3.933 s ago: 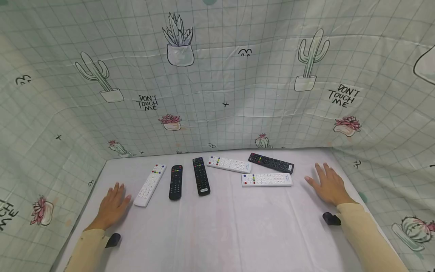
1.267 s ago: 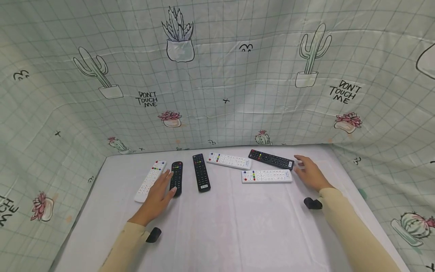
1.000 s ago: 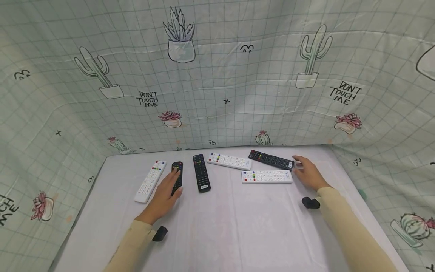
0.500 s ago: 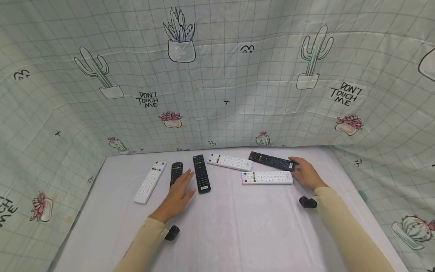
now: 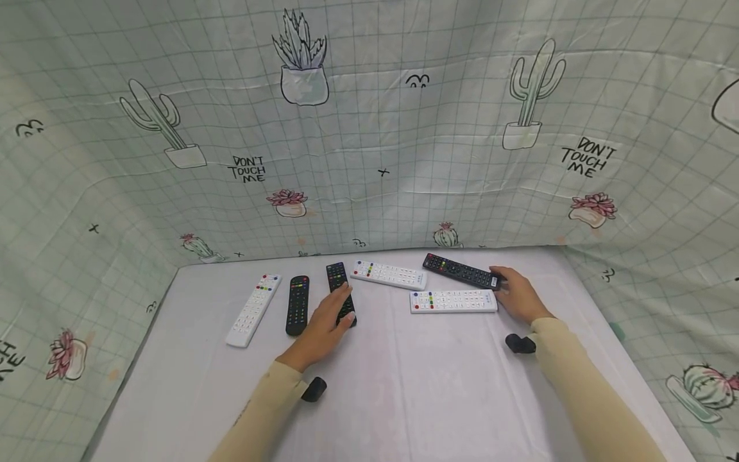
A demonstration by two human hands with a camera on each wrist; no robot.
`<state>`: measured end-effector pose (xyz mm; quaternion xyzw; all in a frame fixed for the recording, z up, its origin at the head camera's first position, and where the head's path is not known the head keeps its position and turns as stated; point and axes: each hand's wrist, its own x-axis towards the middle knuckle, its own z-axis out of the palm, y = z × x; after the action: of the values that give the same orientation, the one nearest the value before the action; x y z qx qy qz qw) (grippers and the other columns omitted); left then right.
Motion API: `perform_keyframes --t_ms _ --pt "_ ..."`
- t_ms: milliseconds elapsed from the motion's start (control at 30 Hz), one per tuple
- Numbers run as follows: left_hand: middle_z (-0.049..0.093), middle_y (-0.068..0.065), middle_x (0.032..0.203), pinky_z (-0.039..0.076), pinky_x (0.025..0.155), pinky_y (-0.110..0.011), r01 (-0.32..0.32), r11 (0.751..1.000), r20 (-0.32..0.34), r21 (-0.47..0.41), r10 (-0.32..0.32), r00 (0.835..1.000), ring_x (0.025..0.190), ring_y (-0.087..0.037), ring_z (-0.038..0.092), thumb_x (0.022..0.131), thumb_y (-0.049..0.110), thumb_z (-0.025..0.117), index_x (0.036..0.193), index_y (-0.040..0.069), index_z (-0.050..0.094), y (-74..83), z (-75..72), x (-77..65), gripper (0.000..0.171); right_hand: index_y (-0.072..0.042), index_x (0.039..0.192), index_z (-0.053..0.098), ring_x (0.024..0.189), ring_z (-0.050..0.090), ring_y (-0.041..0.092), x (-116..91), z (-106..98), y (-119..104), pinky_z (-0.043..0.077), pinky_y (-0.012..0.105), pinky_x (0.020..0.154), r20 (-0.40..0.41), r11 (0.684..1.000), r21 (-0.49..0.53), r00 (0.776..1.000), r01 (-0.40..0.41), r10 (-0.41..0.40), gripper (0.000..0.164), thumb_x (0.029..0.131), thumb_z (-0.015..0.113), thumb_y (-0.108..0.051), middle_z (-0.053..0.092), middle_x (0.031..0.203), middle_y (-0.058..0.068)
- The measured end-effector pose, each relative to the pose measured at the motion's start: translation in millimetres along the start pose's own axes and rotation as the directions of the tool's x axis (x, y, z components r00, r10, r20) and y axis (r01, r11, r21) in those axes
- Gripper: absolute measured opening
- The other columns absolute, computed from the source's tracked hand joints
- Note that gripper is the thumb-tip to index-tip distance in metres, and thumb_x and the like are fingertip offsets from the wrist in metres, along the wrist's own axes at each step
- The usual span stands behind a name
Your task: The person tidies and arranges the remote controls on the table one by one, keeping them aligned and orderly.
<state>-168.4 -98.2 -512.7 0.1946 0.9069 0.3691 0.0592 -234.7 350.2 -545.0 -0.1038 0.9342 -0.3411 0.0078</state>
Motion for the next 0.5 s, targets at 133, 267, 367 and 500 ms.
perform_keyframes --t_ms 133,267,367,500 --pt "0.025 -0.017 0.173 0.020 0.127 -0.065 -0.018 1.000 0.009 -0.023 0.018 1.000 0.160 -0.041 0.022 0.114 0.031 0.047 0.166 0.005 0.030 6.2 6.0 6.3 0.061 0.021 0.148 0.040 0.131 0.048 0.061 -1.4 -1.3 0.3 0.044 0.067 0.110 0.005 1.000 -0.007 1.000 -0.017 0.017 0.058 0.095 0.062 0.014 0.044 0.145 0.046" --pt "0.026 -0.018 0.173 0.020 0.127 -0.064 -0.029 0.999 0.017 -0.038 0.030 0.999 0.160 -0.041 0.022 0.114 0.032 0.046 0.166 0.005 0.030 11.6 11.4 12.3 0.061 0.021 0.148 0.039 0.129 0.050 0.063 -4.1 -4.3 1.8 0.045 0.067 0.108 0.001 0.999 -0.021 0.999 -0.034 0.035 0.059 0.094 0.064 0.012 0.043 0.144 0.047" --pt "0.025 -0.018 0.173 0.020 0.128 -0.062 -0.026 0.999 0.031 -0.045 0.027 0.999 0.160 -0.041 0.022 0.114 0.032 0.045 0.166 0.005 0.029 15.4 15.4 17.4 0.061 0.021 0.147 0.040 0.127 0.052 0.063 -6.9 -6.7 3.6 0.046 0.067 0.107 -0.003 0.999 -0.023 0.999 -0.043 0.043 0.061 0.094 0.066 0.011 0.043 0.145 0.047" --pt "0.025 -0.018 0.173 0.018 0.129 -0.059 -0.026 0.999 0.050 -0.043 0.028 0.998 0.160 -0.039 0.021 0.114 0.031 0.044 0.167 0.005 0.027 20.7 19.0 21.8 0.061 0.021 0.147 0.041 0.125 0.053 0.064 -9.9 -8.3 6.3 0.047 0.068 0.105 -0.009 0.999 -0.015 0.999 -0.037 0.036 0.061 0.093 0.068 0.012 0.043 0.144 0.047"
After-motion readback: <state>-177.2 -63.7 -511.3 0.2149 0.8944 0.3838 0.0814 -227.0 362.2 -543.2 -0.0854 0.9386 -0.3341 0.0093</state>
